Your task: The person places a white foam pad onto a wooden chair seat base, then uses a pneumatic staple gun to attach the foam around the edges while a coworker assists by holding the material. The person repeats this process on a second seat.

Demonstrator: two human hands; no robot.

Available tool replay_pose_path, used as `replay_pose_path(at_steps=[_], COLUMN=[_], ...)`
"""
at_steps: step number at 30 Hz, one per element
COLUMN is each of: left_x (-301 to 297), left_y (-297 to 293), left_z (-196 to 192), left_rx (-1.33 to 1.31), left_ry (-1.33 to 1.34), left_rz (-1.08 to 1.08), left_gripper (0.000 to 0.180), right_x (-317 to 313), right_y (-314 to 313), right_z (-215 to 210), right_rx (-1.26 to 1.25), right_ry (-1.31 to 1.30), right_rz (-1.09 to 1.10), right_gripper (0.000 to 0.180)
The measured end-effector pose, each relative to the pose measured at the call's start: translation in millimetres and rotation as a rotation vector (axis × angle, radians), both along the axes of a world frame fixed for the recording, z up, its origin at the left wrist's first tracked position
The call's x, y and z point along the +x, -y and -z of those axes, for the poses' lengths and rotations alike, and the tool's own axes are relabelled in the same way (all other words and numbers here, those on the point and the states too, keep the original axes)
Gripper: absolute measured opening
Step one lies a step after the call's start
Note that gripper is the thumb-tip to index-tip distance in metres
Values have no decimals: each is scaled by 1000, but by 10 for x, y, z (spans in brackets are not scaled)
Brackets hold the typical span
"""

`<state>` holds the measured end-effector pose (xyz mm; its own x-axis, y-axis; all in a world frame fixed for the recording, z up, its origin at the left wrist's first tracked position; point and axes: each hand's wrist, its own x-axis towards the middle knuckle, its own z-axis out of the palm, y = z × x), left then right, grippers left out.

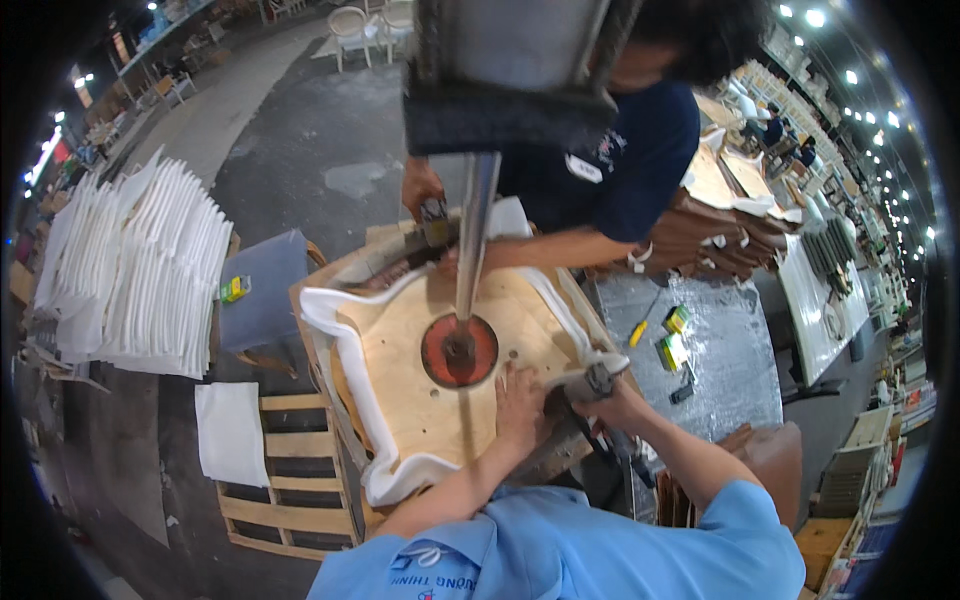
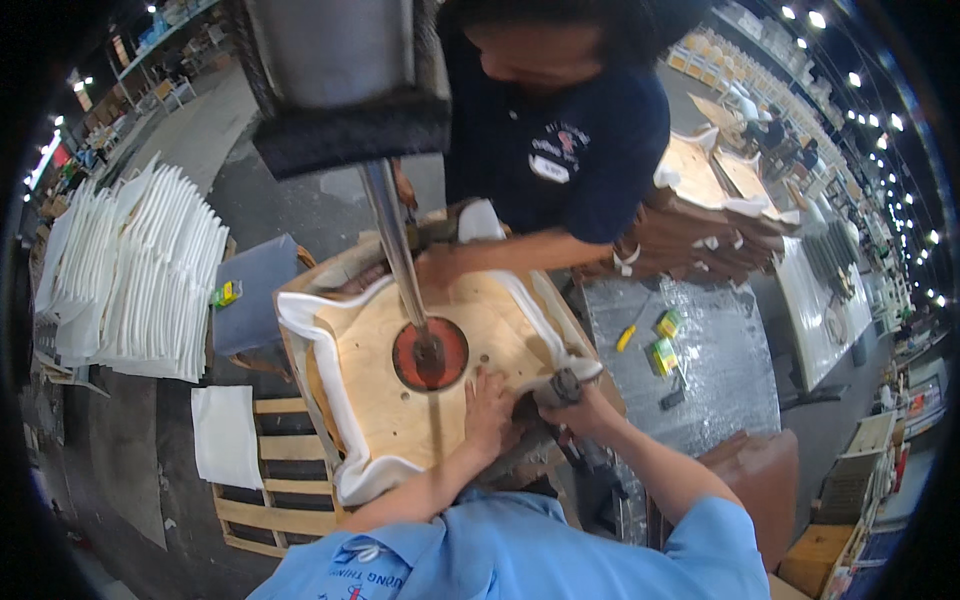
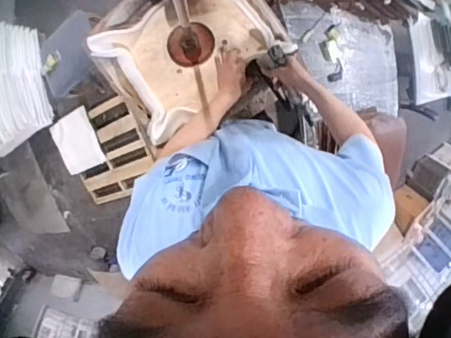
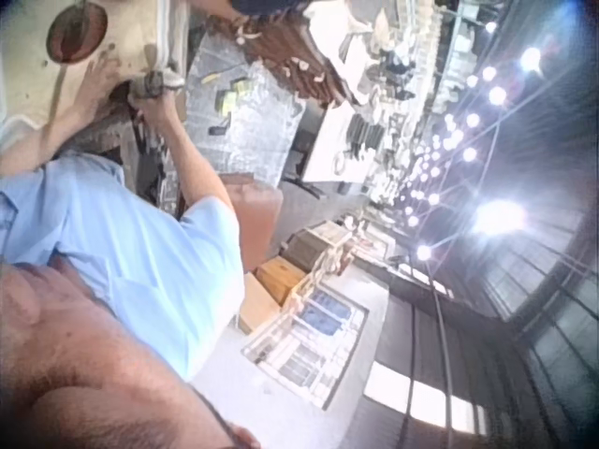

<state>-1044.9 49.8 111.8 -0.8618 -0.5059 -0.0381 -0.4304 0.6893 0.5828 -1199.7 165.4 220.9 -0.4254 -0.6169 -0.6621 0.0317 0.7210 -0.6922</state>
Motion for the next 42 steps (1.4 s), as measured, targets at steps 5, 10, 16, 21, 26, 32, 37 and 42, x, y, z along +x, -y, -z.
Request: replay_pose_path(at_steps=[5, 10, 16, 21, 26, 32, 37, 42], left_x=[12, 31, 9, -39, -27, -49, -23, -47], left_y=[73, -3, -63, -7, -19, -15, -23, -51], left_z=[-25, -32, 38, 64, -13, 223, 67, -2], left_rx=[113, 127, 111, 94, 45, -82, 44, 91], left_ry=[-42, -46, -125, -55, -49, -139, -105, -72], left_rz=[-21, -49, -72, -29, -32, -21, -87, -88], left_gripper=[36, 25, 20, 28, 45, 42, 26, 22], right_x=[15, 96, 82, 64, 77, -43, -11, -5], right_y=[13, -5, -14, 91, 102, -151, -198, -234], right_z=[-24, -68, 73, 7, -64, 264, 3, 103], right_rx=[-1, -12, 40, 104, 75, -46, -34, -50], right_ry=[46, 43, -39, -149, -101, -29, -19, -29], right_rz=[-30, -36, -48, -121, -115, 56, -18, 41], right_gripper=[47, 46, 39, 35, 41, 72, 49, 37])
